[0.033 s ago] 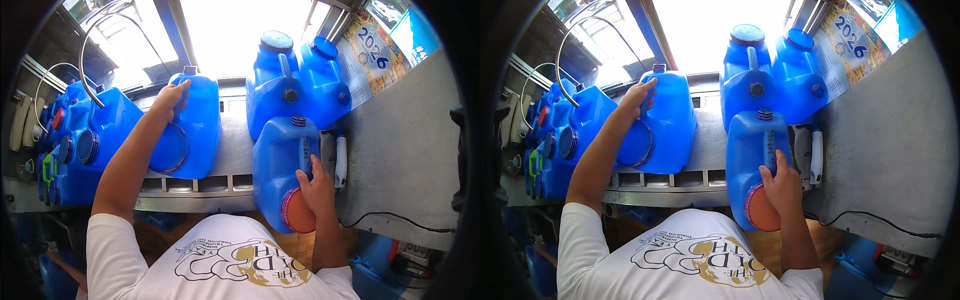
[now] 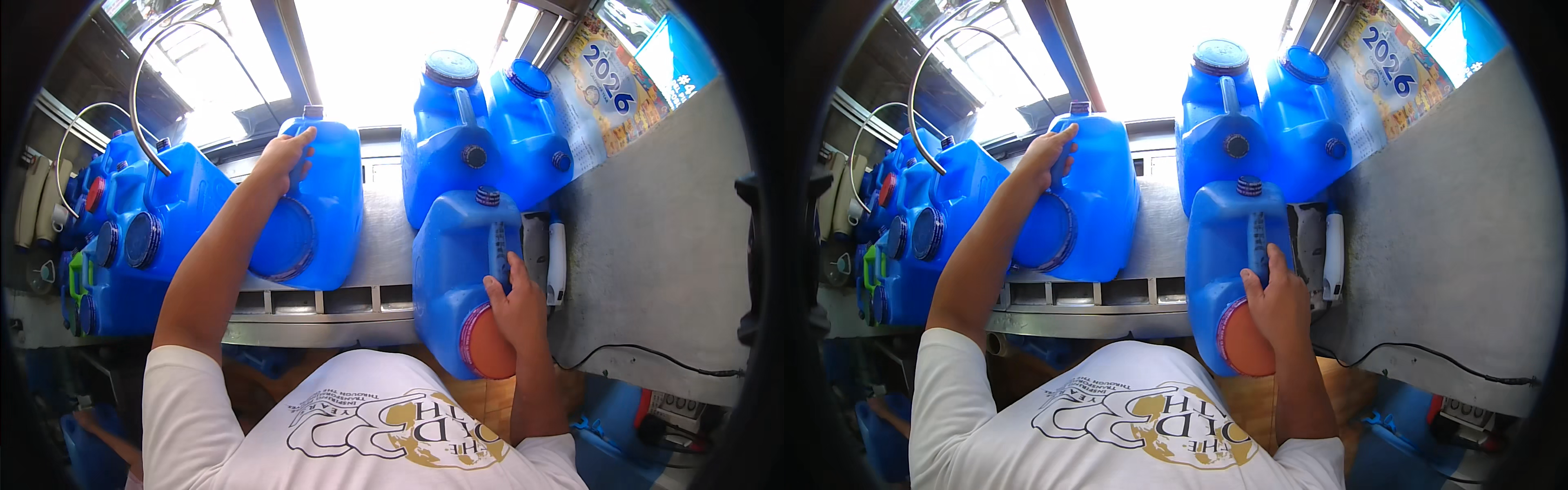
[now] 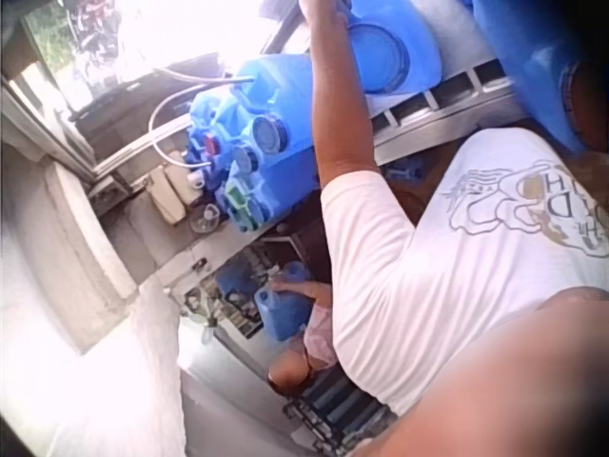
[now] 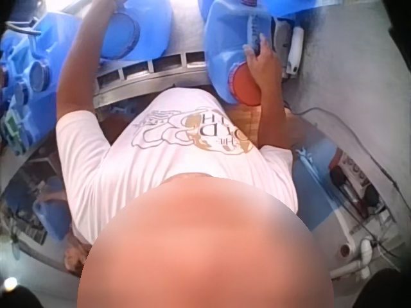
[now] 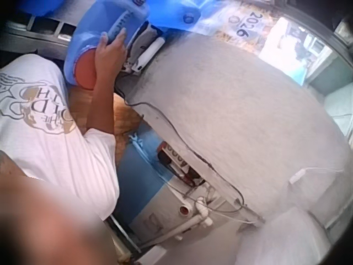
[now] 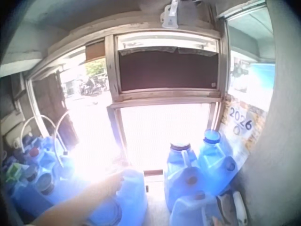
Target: The person fills several blue plastic jugs with water from a tap, then seals each with a cap and applies a purple seal using a handheld applicator. The person moves the jugs on a metal counter and exits the vehicle at the end.
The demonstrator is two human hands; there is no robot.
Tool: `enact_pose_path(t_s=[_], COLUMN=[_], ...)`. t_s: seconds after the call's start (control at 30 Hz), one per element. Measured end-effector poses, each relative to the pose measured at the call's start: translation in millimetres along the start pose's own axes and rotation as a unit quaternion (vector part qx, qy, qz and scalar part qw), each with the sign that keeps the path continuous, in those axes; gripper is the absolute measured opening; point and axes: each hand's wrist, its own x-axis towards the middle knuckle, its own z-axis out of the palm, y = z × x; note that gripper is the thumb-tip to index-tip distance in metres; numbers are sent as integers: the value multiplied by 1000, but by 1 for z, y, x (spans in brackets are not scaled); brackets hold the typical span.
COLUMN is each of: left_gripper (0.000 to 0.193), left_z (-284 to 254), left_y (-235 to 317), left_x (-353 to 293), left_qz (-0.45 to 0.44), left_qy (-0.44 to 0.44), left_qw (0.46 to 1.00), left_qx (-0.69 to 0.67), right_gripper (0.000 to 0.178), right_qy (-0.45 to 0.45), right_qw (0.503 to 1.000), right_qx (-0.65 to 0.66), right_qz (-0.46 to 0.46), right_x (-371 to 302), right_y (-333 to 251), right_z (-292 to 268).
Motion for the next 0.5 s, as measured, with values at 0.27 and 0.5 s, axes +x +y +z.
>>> enact_pose_path(t_s=[0.27, 0.5], left_gripper=[33, 33], left_z=[55, 87], left_y=[28, 41], left_x=[37, 67], left_qz=[15, 8], left_qy=[-30, -27], left_qw=[996, 988], left_qx=[-87, -150], right_gripper=[55, 58], right_qy=[37, 36], right_qw=[999, 998], right_qx=[2, -41], right_qz=[-6, 29], right_x=[7, 4], right_y=[-4, -9], right_z=[1, -1])
